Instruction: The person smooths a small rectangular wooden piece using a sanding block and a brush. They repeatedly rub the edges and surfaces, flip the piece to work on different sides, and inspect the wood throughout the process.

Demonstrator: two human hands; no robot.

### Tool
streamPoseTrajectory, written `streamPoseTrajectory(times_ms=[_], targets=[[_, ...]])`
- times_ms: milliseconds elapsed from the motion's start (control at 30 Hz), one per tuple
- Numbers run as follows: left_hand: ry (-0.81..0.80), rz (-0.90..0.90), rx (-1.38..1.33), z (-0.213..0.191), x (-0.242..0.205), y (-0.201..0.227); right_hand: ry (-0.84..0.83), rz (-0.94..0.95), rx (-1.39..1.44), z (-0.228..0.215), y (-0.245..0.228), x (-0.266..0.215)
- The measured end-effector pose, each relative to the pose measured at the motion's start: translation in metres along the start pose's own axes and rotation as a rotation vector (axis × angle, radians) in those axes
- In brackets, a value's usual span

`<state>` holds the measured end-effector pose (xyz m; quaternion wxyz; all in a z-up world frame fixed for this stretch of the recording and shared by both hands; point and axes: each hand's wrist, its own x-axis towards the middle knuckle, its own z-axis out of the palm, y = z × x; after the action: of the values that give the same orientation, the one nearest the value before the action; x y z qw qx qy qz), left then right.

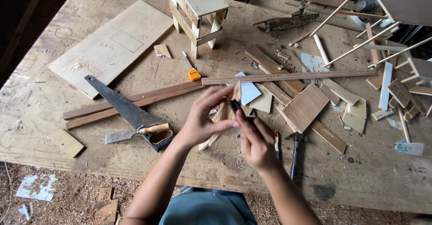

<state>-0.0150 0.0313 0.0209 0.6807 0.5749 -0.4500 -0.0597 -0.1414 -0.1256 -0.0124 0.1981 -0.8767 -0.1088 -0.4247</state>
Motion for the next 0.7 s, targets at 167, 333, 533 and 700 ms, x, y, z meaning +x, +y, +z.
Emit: streamPoseTrajectory(times_ms=[167,333,533,700], targets=[[-0.023,-0.017,-0.012,0.005,0.004,-0.008,0.07,-0.049,-0.136,0.001,0.011,-0.008],[0.0,-0.06,-0.054,0.011,0.0,-0.01,0.021,-0.08,-0.159,-0.006,0.035,0.002],[0.043,-0.038,-0.116,0.013,0.001,-0.012,0.081,-0.117,0.05,0.008,0.02,-0.001],[0.056,-0.049,-0.011,0.026,-0.011,-0.017,0.043,-0.052,-0.04,-0.005,0.034,0.009]])
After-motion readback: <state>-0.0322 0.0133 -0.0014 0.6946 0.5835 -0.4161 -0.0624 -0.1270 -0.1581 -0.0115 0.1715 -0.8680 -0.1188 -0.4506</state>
